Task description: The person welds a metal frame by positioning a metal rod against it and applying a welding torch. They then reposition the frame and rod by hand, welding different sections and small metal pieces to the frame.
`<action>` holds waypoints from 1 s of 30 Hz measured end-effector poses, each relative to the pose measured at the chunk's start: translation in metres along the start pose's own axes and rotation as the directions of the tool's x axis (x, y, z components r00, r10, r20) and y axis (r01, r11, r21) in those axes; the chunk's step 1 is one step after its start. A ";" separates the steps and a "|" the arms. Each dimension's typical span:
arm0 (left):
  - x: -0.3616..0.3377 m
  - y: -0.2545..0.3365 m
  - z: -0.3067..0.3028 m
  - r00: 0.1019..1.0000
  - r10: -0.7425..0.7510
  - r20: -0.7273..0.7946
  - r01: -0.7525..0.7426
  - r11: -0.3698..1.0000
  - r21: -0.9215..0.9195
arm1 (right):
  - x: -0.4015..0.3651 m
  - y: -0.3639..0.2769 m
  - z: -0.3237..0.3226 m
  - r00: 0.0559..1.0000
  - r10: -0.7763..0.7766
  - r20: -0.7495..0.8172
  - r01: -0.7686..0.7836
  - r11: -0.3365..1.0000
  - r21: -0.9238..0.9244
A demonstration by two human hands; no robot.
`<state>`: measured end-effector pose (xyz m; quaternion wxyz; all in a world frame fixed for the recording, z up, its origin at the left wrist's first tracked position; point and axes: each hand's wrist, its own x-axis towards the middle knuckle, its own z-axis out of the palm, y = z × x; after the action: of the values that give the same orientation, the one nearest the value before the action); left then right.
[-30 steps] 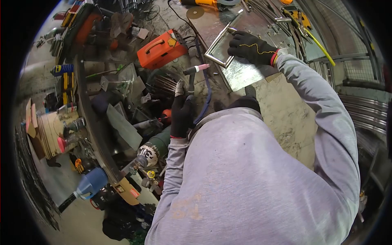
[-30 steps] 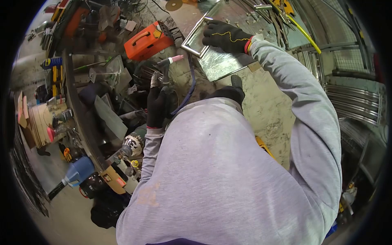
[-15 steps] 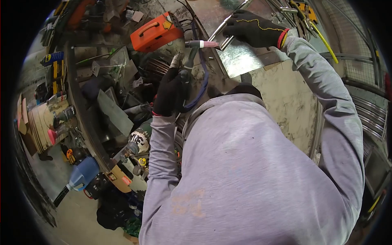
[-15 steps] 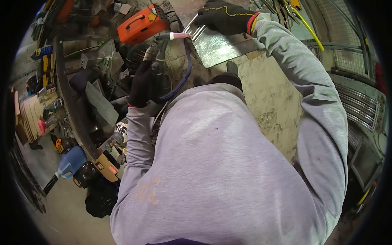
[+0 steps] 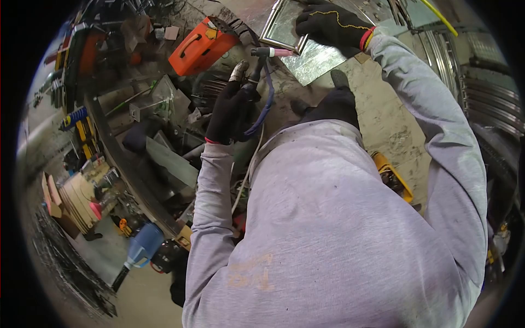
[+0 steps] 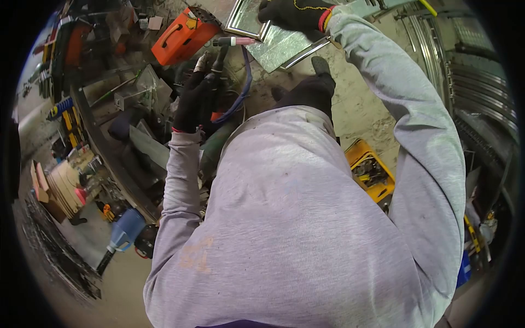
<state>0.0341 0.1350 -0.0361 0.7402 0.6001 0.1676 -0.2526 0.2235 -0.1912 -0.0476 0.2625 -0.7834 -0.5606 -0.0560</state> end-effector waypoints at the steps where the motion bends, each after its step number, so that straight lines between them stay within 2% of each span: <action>1: 0.001 0.002 0.002 1.000 0.028 0.012 -0.028 0.999 -0.029 | -0.001 0.005 -0.001 1.000 0.016 -0.020 -0.016 1.000 0.001; 3: -0.001 0.009 0.004 1.000 0.002 0.030 -0.002 1.000 0.010 | -0.003 0.010 0.001 0.982 0.061 0.180 -0.051 0.997 -0.058; 4: -0.003 0.015 0.008 0.999 -0.013 0.040 0.012 1.000 0.026 | -0.002 0.011 0.007 1.000 -0.019 -0.011 0.019 1.000 0.010; 7: -0.005 0.024 0.027 0.999 0.045 0.000 -0.045 0.998 0.045 | -0.006 0.017 0.016 0.996 -0.041 -0.073 0.042 0.999 0.017; 11: -0.008 0.029 0.027 0.997 -0.049 -0.052 0.052 0.997 0.050 | -0.005 0.023 0.023 0.992 -0.083 -0.097 0.079 0.996 -0.041; 17: -0.015 0.035 0.032 0.997 -0.035 -0.072 0.047 0.984 0.173 | -0.007 0.017 0.024 0.995 0.060 -0.084 -0.063 0.998 -0.029; 19: -0.017 0.037 0.037 0.993 -0.036 -0.111 0.058 0.978 0.200 | -0.007 0.016 0.019 0.996 0.065 -0.061 -0.067 0.997 -0.043; 23: -0.015 0.036 0.032 0.996 -0.014 -0.086 0.034 0.971 0.237 | -0.003 0.018 0.019 0.999 0.046 -0.011 -0.046 0.996 -0.077; 29: -0.017 0.037 0.037 0.996 0.012 -0.090 0.015 0.954 0.299 | -0.002 0.024 0.026 1.000 0.009 -0.022 -0.011 0.995 -0.097; 30: -0.018 0.035 0.038 0.991 0.043 -0.129 0.001 0.947 0.322 | -0.002 0.024 0.026 1.000 0.007 -0.020 -0.009 0.995 -0.097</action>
<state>0.0377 0.1064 0.0106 0.6224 0.7299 0.1671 -0.2278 0.2387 -0.1857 -0.0790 0.2299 -0.7970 -0.5513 -0.0898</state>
